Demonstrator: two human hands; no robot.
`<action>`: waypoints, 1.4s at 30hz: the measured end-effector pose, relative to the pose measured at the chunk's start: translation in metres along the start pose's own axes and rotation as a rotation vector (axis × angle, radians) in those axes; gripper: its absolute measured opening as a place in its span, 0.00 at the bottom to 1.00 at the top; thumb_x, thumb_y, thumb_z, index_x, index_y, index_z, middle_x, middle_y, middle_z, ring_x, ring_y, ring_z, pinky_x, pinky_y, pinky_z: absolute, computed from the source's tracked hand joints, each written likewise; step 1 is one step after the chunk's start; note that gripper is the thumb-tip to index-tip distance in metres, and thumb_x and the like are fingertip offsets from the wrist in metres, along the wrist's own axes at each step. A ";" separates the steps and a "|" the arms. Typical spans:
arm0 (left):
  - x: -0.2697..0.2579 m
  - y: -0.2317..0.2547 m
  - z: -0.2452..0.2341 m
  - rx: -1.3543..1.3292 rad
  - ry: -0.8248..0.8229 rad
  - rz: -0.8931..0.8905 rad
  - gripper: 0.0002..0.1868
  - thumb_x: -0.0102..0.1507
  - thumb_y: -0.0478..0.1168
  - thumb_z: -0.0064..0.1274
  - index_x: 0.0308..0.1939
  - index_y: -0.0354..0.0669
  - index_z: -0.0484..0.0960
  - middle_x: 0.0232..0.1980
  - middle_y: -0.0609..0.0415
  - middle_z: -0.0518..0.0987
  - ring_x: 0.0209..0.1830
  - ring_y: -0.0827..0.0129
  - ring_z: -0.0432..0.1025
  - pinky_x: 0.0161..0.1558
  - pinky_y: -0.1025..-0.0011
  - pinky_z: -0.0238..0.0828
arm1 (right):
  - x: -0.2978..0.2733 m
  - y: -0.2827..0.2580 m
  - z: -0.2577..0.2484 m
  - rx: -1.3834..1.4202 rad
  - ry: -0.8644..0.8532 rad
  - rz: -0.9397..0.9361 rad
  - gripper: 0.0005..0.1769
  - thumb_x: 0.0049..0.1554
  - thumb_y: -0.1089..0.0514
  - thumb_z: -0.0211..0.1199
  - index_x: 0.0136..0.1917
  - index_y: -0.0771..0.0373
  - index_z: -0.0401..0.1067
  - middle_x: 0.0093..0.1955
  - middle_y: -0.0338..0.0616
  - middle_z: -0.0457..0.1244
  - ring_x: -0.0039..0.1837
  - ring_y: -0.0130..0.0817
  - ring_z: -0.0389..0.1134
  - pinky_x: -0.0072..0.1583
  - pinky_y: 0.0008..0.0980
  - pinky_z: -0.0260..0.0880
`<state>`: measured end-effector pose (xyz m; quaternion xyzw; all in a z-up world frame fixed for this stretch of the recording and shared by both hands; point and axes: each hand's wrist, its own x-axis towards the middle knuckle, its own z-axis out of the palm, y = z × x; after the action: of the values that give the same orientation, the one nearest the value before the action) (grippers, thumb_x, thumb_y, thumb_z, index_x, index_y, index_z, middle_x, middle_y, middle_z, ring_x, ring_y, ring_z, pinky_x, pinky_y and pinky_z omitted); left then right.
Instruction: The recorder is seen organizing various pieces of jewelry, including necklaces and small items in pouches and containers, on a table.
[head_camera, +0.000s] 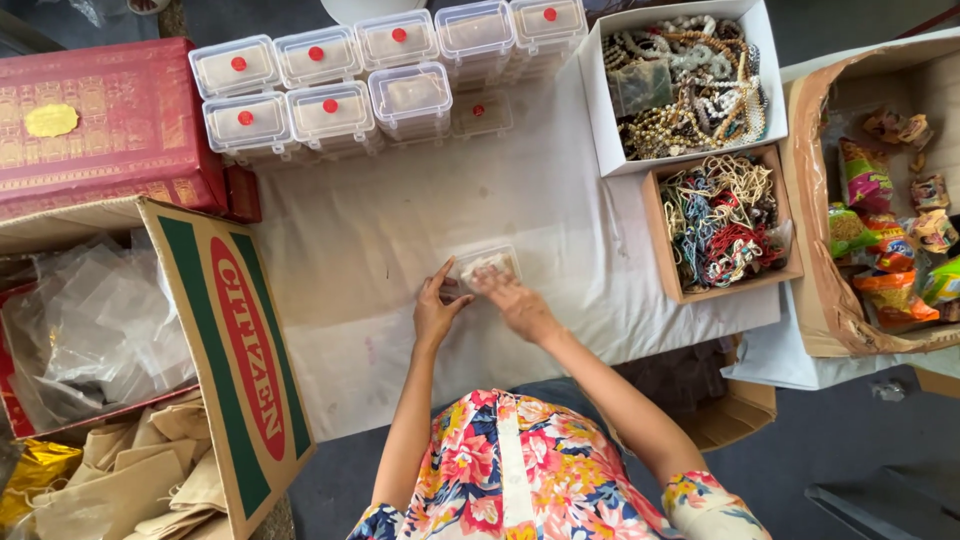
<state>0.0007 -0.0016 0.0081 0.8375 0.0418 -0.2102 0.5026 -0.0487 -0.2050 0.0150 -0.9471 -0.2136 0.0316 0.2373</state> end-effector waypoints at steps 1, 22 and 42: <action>0.000 0.000 0.001 0.000 -0.001 -0.002 0.49 0.47 0.41 0.75 0.71 0.70 0.72 0.47 0.62 0.79 0.36 0.72 0.75 0.42 0.69 0.76 | 0.001 0.005 -0.005 0.001 -0.001 0.001 0.40 0.54 0.72 0.51 0.80 0.60 0.56 0.82 0.46 0.52 0.83 0.40 0.51 0.81 0.42 0.49; 0.003 -0.007 0.001 -0.027 0.002 0.080 0.49 0.47 0.36 0.73 0.71 0.68 0.72 0.46 0.59 0.78 0.36 0.73 0.76 0.43 0.71 0.78 | 0.006 -0.013 -0.014 0.077 0.017 0.046 0.39 0.53 0.74 0.50 0.77 0.60 0.61 0.81 0.44 0.54 0.81 0.38 0.53 0.78 0.39 0.54; 0.003 -0.002 -0.001 0.006 -0.002 0.046 0.48 0.48 0.38 0.74 0.71 0.69 0.72 0.46 0.60 0.78 0.35 0.73 0.75 0.42 0.69 0.77 | 0.015 -0.012 -0.023 0.145 -0.021 0.144 0.39 0.52 0.74 0.49 0.76 0.57 0.63 0.79 0.43 0.56 0.81 0.39 0.54 0.73 0.34 0.59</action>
<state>0.0026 -0.0003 0.0053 0.8395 0.0212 -0.1995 0.5049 -0.0361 -0.1989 0.0421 -0.9400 -0.1447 0.0737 0.3000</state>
